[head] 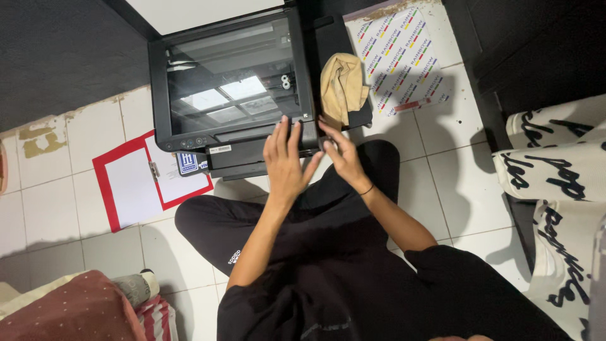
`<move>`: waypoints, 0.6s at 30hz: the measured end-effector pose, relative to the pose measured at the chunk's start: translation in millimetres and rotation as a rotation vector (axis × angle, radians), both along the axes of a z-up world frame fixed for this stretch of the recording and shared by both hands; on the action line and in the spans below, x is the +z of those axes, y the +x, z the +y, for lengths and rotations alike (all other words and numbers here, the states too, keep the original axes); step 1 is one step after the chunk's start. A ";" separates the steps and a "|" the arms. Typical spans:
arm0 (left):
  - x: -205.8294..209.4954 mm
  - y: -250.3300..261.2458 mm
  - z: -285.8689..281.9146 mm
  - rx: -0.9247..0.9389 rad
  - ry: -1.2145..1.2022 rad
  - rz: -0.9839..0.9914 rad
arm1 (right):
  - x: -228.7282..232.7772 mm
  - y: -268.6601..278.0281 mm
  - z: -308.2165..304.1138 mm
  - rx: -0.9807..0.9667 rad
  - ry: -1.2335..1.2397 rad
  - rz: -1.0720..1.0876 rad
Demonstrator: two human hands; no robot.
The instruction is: The person sits on the floor and wipes the exterior and interior of a printer with a cloth. They open the scanner lid and the top cover, wipe the glass and internal components, then close the covers.
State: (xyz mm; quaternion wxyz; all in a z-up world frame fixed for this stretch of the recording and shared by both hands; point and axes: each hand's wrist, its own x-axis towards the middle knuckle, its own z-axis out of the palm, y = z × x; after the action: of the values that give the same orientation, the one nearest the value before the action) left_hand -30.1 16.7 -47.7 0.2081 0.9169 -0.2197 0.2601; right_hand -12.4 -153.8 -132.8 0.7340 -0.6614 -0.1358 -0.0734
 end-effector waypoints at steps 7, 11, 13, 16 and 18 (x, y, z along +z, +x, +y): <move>7.7 23.6 88.3 0.248 -0.366 -0.115 | 33.0 29.2 -22.4 -0.159 -0.323 -0.234; 7.4 52.7 169.3 0.374 -0.746 -0.031 | 50.3 54.7 -33.5 -0.099 -0.389 -0.394; 4.5 66.9 205.7 0.339 -0.826 -0.002 | 50.6 62.6 -33.2 -0.022 -0.322 -0.349; -7.6 80.6 243.7 0.335 -0.867 0.110 | 40.1 70.7 -23.5 0.115 -0.122 -0.219; -18.3 82.4 258.8 0.344 -0.856 0.221 | 27.5 73.2 -14.2 0.181 0.071 -0.152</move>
State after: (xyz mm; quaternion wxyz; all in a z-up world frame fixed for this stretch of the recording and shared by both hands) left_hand 52.3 275.6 -66.0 0.5433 0.7940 0.0856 0.2589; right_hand 60.8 -168.0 -105.3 0.7483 -0.6124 -0.2475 -0.0615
